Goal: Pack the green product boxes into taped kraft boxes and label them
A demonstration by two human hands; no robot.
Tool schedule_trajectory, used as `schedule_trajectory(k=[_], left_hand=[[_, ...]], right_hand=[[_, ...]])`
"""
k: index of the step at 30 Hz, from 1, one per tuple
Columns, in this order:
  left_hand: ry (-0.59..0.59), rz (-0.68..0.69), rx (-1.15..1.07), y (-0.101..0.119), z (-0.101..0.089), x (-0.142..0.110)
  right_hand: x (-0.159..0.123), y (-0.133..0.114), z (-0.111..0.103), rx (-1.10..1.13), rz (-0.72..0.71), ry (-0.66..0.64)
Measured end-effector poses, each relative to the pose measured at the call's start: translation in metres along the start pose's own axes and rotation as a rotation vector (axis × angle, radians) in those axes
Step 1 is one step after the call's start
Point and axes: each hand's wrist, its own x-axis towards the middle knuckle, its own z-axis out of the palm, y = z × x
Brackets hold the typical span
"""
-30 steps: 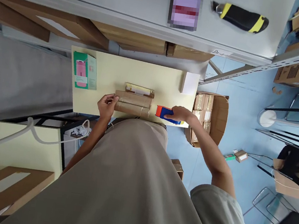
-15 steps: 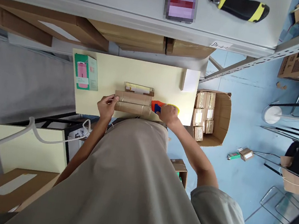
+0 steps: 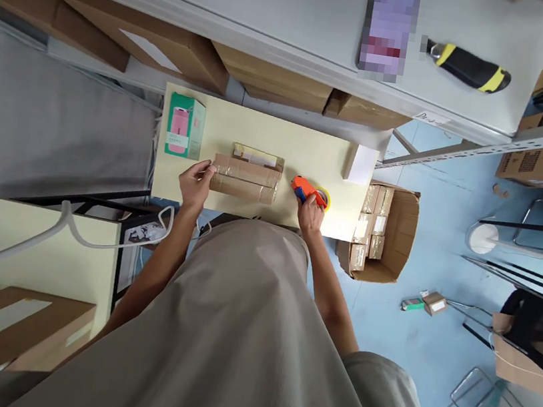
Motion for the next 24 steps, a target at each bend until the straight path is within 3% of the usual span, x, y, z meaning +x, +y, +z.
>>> schedule_trajectory(k=[9, 13, 17, 20, 24], left_hand=[[-0.236, 0.03, -0.057, 0.003, -0.008, -0.001], [-0.275, 0.068, -0.022, 0.005, -0.011, -0.006], [-0.308, 0.057, 0.057, 0.006, -0.012, -0.006], [-0.334, 0.012, 0.115, 0.008, -0.01, -0.005], [-0.386, -0.056, 0.172, 0.016, 0.002, -0.011]], right_hand=[[0.02, -0.005, 0.025, -0.03, 0.061, 0.161], [0.013, -0.012, 0.02, -0.046, 0.136, 0.161], [-0.001, -0.021, 0.003, 0.007, 0.177, 0.222], [-0.014, -0.04, -0.012, 0.132, 0.044, 0.278], [-0.026, -0.084, -0.019, 0.326, -0.115, 0.058]])
